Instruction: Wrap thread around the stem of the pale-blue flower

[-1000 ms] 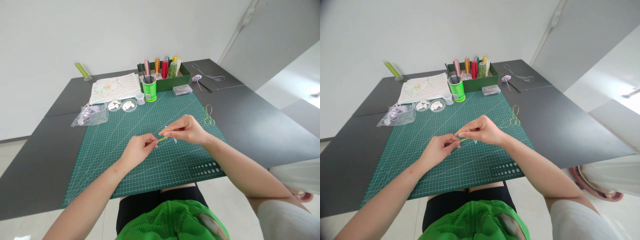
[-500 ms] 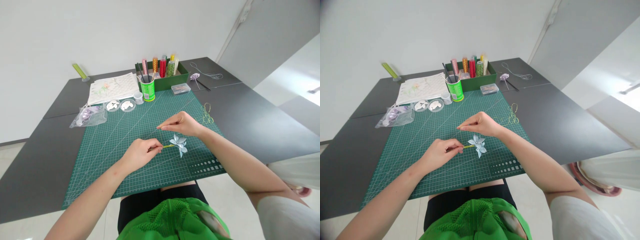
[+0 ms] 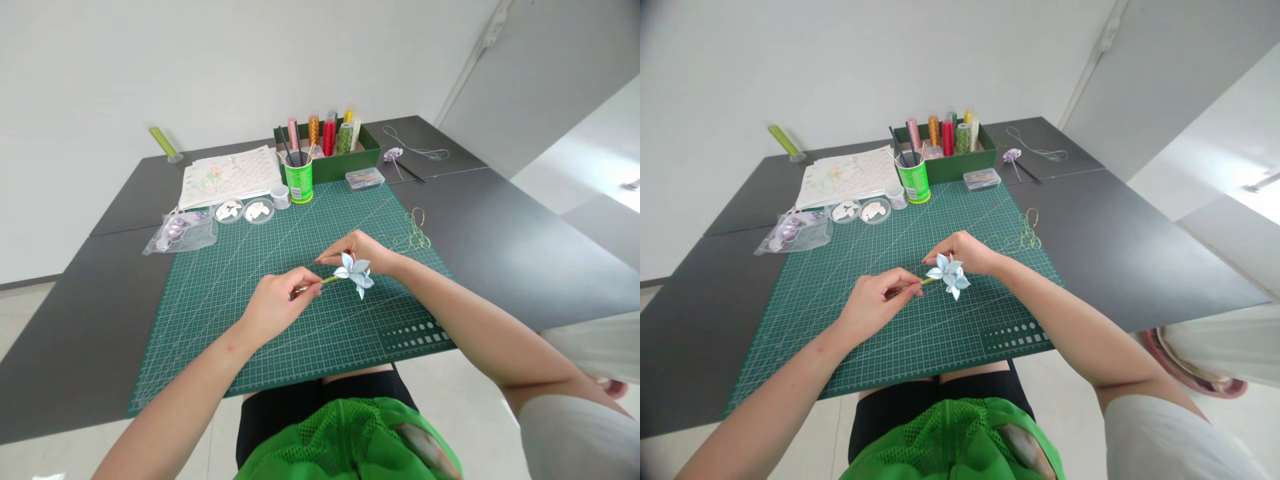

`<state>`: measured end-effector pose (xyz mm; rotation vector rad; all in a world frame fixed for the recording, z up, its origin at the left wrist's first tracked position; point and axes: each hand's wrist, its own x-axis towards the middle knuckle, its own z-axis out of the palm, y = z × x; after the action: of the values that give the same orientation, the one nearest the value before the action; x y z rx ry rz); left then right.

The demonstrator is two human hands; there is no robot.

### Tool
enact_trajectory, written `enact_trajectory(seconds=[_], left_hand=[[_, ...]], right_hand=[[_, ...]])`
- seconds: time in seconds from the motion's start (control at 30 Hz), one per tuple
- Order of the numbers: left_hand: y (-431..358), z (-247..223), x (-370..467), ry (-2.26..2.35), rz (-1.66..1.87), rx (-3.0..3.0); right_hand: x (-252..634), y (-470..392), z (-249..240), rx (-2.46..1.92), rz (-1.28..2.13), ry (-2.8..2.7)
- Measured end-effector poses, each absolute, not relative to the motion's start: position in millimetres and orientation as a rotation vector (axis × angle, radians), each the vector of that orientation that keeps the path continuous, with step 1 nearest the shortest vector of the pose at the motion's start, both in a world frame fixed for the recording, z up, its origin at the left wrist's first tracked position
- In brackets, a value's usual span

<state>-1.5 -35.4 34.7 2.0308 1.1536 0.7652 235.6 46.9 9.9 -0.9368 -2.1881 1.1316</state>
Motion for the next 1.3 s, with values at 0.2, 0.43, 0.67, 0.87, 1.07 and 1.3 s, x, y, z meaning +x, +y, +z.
enact_trajectory(seconds=[0.2, 0.43, 0.67, 0.87, 1.07, 1.3], left_hand=[[-33.3, 34.1, -2.5, 1.297, 0.921, 1.899], [-26.1, 38.9, -6.6, 1.271, 1.041, 1.623], [-26.3, 45.7, -9.5, 1.267, 1.193, 1.559], [-23.9, 44.1, -9.9, 1.249, 1.178, 1.499], [-20.2, 40.3, -11.2, 1.209, 1.128, 1.431], [-18.5, 38.1, -12.0, 1.225, 1.113, 1.417]], right_hand=[[238.1, 49.2, 6.4, -0.955, 1.067, -2.26], [235.7, 48.0, 17.4, -0.972, 1.403, -1.963], [270.3, 73.8, 22.6, -1.203, 0.957, -1.798], [285.0, 82.2, 22.6, -1.725, 0.126, -1.882], [231.7, 40.4, 20.2, -1.024, 0.466, -2.211], [198.9, -3.3, 16.4, -0.792, 0.995, -2.045]])
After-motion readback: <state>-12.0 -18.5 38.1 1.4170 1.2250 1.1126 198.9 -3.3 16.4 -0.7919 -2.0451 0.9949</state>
